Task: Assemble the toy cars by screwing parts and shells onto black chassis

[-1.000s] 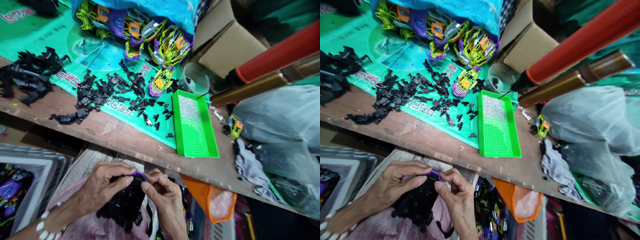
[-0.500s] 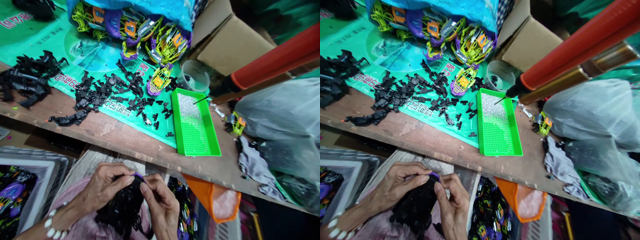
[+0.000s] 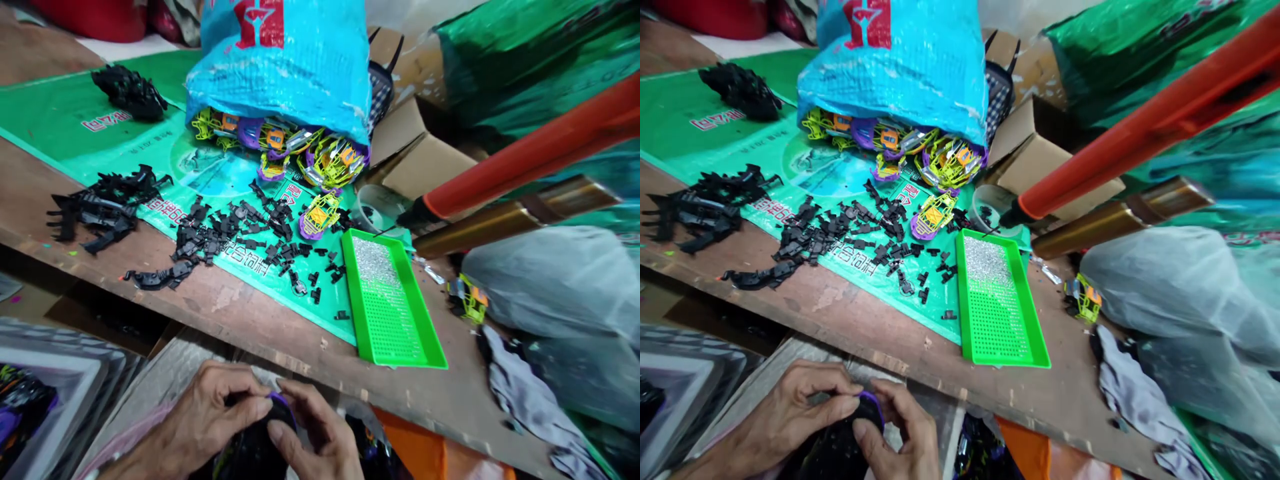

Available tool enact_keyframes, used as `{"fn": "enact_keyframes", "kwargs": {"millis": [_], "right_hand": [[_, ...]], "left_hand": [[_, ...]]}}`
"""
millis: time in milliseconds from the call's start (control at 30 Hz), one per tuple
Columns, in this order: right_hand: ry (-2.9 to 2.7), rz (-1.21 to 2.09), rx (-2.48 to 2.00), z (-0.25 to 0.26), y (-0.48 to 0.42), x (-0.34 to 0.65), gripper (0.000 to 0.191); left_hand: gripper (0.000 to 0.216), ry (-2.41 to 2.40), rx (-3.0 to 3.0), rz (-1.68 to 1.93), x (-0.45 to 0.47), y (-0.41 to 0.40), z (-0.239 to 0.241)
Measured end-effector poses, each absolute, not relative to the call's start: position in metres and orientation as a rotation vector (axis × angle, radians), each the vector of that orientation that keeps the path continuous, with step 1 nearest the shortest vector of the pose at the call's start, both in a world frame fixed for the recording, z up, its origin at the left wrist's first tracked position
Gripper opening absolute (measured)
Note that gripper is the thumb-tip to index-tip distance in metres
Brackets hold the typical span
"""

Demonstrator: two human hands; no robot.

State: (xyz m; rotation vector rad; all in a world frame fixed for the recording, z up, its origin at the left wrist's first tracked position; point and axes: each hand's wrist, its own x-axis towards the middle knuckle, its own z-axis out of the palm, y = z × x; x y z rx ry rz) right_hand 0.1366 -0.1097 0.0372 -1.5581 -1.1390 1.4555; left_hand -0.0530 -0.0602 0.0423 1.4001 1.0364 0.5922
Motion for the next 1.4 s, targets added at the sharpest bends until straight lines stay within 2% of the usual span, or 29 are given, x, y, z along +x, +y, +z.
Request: {"fn": "enact_keyframes", "kwargs": {"millis": [67, 333, 500, 667, 900, 1200, 1400], "right_hand": [[-1.016, 1.487, -1.555, 0.034, -0.107, 0.133, 0.037], [-1.124, 1.373, -1.473, 0.027, -0.100, 0.130, 0.030], [-1.014, 1.549, -1.480, 0.027, -0.103, 0.138, 0.044], [-0.943, 1.797, -1.459, 0.036, -0.098, 0.136, 0.046], [-1.068, 1.654, -1.544, 0.058, -0.092, 0.131, 0.031], [-1.200, 1.621, -1.536, 0.056, -0.094, 0.133, 0.034], [-1.181, 1.587, -1.548, 0.056, -0.098, 0.132, 0.030]], "left_hand": [[0.026, 1.032, 1.428, 0.610, -0.055, -0.062, 0.038], [0.032, 1.084, 1.380, 0.555, -0.060, -0.063, 0.032], [0.030, 1.073, 1.424, 0.507, -0.061, -0.064, 0.033], [0.030, 1.112, 1.417, 0.573, -0.062, -0.063, 0.038], [0.029, 1.052, 1.365, 0.599, -0.064, -0.060, 0.040], [0.027, 1.107, 1.411, 0.665, -0.065, -0.061, 0.043], [0.033, 1.083, 1.502, 0.626, -0.069, -0.058, 0.047]]}}
